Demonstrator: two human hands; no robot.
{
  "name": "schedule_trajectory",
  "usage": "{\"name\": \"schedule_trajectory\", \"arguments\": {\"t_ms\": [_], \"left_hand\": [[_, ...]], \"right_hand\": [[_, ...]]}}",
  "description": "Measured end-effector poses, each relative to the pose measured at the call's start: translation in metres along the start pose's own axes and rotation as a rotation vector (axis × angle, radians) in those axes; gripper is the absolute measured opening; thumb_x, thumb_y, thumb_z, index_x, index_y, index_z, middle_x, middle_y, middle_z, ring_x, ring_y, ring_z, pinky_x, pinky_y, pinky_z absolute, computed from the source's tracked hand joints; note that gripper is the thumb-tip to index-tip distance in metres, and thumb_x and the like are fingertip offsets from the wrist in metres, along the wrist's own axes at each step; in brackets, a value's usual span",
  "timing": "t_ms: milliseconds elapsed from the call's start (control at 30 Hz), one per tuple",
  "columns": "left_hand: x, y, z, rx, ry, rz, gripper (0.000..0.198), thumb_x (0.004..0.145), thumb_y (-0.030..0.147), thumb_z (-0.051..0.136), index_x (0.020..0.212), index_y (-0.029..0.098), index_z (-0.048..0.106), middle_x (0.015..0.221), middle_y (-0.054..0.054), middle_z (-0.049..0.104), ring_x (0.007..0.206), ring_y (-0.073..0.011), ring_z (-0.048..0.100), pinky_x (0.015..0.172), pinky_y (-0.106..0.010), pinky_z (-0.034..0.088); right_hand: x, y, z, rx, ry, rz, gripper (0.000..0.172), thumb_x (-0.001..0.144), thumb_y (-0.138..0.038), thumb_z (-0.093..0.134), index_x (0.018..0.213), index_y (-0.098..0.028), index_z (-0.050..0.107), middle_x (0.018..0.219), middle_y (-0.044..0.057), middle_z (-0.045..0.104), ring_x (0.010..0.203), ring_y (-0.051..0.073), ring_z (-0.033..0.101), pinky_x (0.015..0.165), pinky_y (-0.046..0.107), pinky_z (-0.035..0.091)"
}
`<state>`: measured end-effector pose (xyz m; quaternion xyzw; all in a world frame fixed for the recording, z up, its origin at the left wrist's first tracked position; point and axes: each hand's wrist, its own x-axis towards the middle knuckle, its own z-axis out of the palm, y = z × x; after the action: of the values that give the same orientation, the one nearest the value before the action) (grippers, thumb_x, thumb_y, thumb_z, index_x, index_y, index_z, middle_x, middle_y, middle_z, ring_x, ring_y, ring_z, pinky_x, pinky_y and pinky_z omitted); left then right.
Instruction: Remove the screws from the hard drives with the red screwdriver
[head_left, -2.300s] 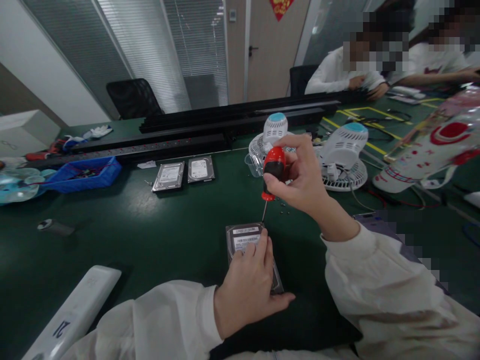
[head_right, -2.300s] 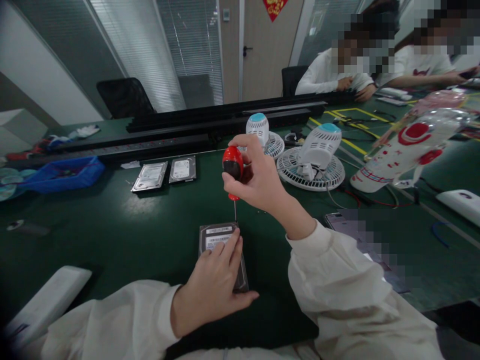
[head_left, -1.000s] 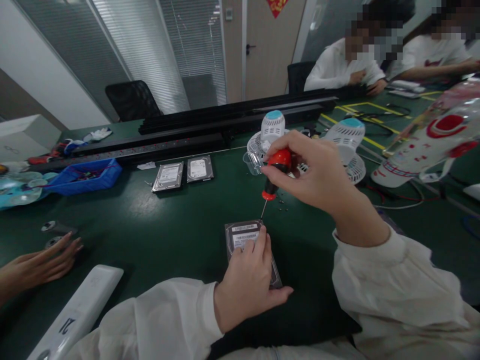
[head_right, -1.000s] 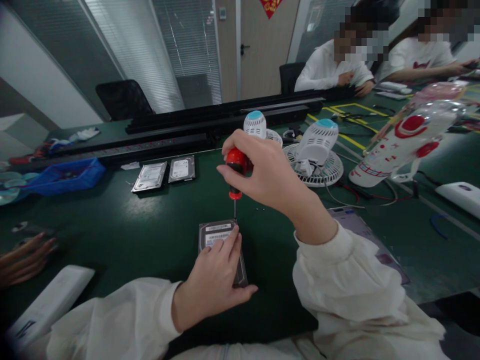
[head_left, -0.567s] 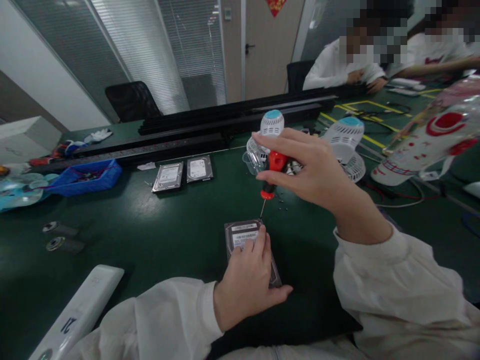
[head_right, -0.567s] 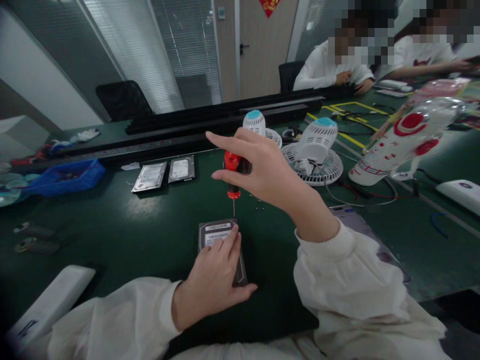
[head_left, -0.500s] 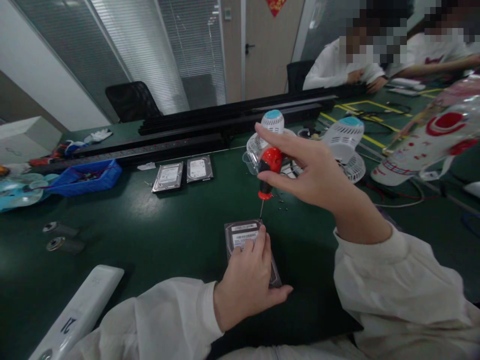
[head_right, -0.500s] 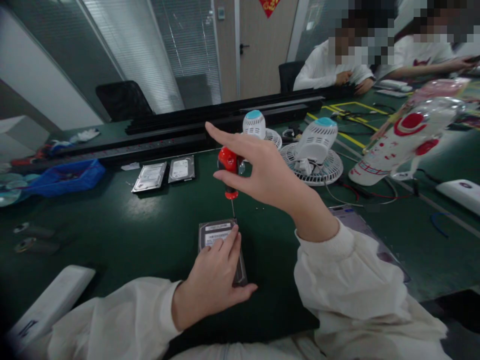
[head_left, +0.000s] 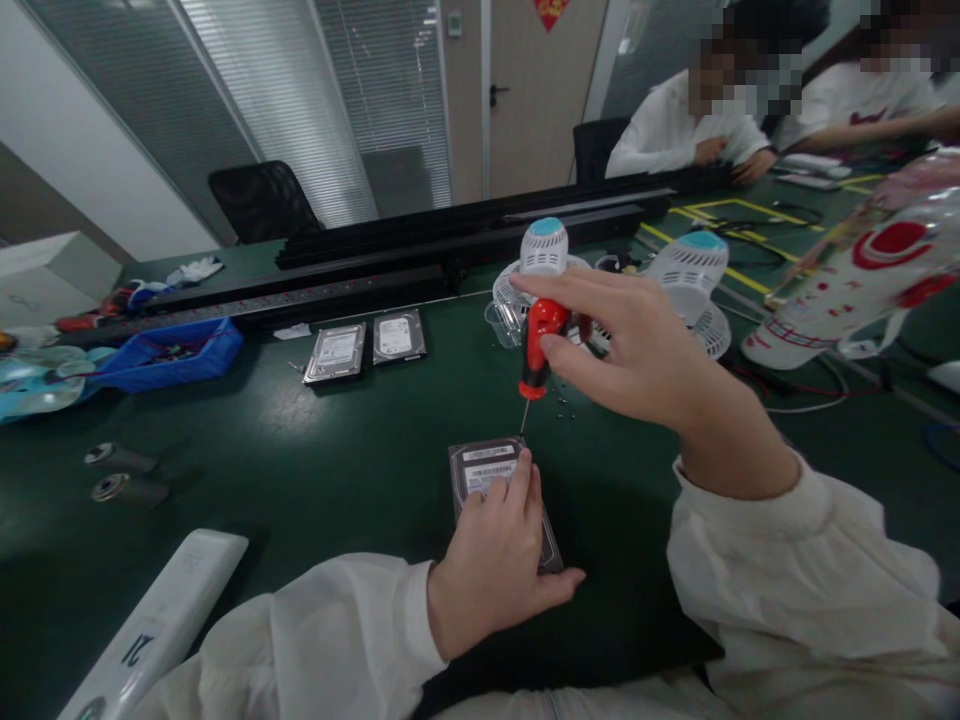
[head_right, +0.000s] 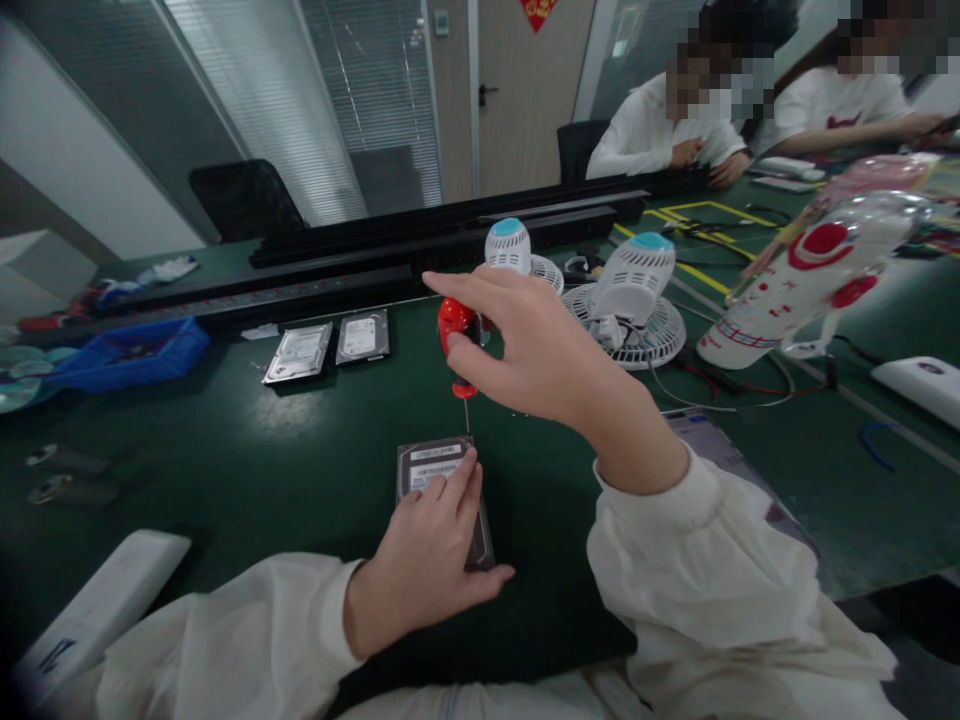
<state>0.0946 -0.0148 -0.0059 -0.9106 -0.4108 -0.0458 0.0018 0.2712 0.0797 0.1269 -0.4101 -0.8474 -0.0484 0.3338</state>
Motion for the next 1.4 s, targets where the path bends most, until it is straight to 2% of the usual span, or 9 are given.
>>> {"name": "schedule_trajectory", "arguments": {"t_ms": [133,333,533,733,833,933,1167,1300,1400], "left_hand": [[0.0,0.0,0.0,0.0,-0.001,0.001,0.106,0.085,0.078,0.057,0.154,-0.002,0.043,0.164,-0.025,0.037,0.116,-0.0353,0.062,0.086,-0.043,0.058],[0.0,-0.001,0.002,-0.006,-0.001,0.0,0.107,0.085,0.078,0.057,0.155,-0.002,0.043,0.164,-0.026,0.036,0.117,-0.0358,0.062,0.086,-0.043,0.058],[0.0,0.0,0.0,-0.017,-0.026,-0.007,0.105,0.085,0.077,0.058,0.155,0.0,0.043,0.164,-0.026,0.036,0.12,-0.0372,0.061,0.085,-0.044,0.058],[0.001,0.0,-0.002,-0.014,-0.029,-0.007,0.105,0.085,0.076,0.059,0.154,-0.001,0.043,0.164,-0.026,0.036,0.117,-0.0364,0.062,0.086,-0.044,0.059],[0.001,0.0,-0.002,-0.015,-0.027,-0.004,0.105,0.085,0.076,0.059,0.154,-0.001,0.043,0.164,-0.027,0.036,0.118,-0.0362,0.062,0.088,-0.044,0.058],[0.001,0.0,-0.001,-0.012,-0.025,-0.005,0.104,0.086,0.075,0.058,0.154,-0.001,0.043,0.164,-0.026,0.035,0.119,-0.0363,0.061,0.089,-0.044,0.058],[0.0,0.0,0.001,-0.002,-0.01,0.002,0.104,0.086,0.076,0.058,0.154,-0.002,0.044,0.164,-0.027,0.036,0.12,-0.0365,0.061,0.088,-0.043,0.058],[0.0,0.0,0.001,0.004,-0.022,-0.002,0.101,0.087,0.076,0.057,0.153,0.0,0.045,0.163,-0.028,0.036,0.12,-0.0373,0.06,0.088,-0.045,0.057],[0.0,0.0,0.001,0.006,-0.024,-0.003,0.101,0.087,0.075,0.056,0.153,0.0,0.045,0.163,-0.027,0.036,0.121,-0.0374,0.06,0.088,-0.046,0.058]], "right_hand": [[-0.001,-0.003,-0.001,-0.139,0.031,0.076,0.054,0.094,-0.052,0.059,0.132,-0.016,0.069,0.111,0.014,0.075,0.096,0.03,0.07,0.08,0.043,0.051],[-0.002,-0.006,-0.009,-0.113,0.001,0.029,0.042,0.091,-0.031,0.06,0.13,-0.019,0.072,0.106,0.008,0.079,0.089,0.024,0.073,0.077,0.037,0.052],[-0.004,-0.003,-0.012,-0.239,0.005,0.121,0.049,0.095,-0.053,0.059,0.125,-0.017,0.074,0.105,0.013,0.079,0.095,0.031,0.073,0.079,0.042,0.051],[-0.002,-0.004,-0.012,-0.117,-0.088,0.018,0.048,0.098,-0.029,0.048,0.142,-0.018,0.062,0.114,0.011,0.074,0.095,0.024,0.068,0.082,0.038,0.049],[-0.001,-0.005,-0.006,-0.109,-0.096,-0.006,0.051,0.1,-0.035,0.046,0.147,-0.017,0.056,0.117,0.013,0.072,0.105,0.027,0.065,0.084,0.039,0.048],[0.001,-0.005,0.001,-0.198,-0.024,0.007,0.051,0.098,-0.051,0.054,0.134,-0.016,0.066,0.108,0.012,0.075,0.106,0.03,0.065,0.081,0.039,0.048],[-0.001,-0.005,0.003,-0.066,-0.073,0.012,0.052,0.095,-0.028,0.048,0.145,-0.016,0.052,0.126,0.013,0.07,0.107,0.027,0.066,0.086,0.039,0.049],[0.0,-0.006,0.008,-0.242,-0.03,0.103,0.049,0.097,-0.051,0.051,0.128,-0.015,0.062,0.12,0.016,0.07,0.098,0.03,0.066,0.072,0.037,0.045],[0.0,-0.008,0.012,-0.291,-0.052,0.157,0.044,0.095,-0.043,0.056,0.129,-0.016,0.058,0.116,0.015,0.069,0.082,0.024,0.064,0.064,0.033,0.039]]}}
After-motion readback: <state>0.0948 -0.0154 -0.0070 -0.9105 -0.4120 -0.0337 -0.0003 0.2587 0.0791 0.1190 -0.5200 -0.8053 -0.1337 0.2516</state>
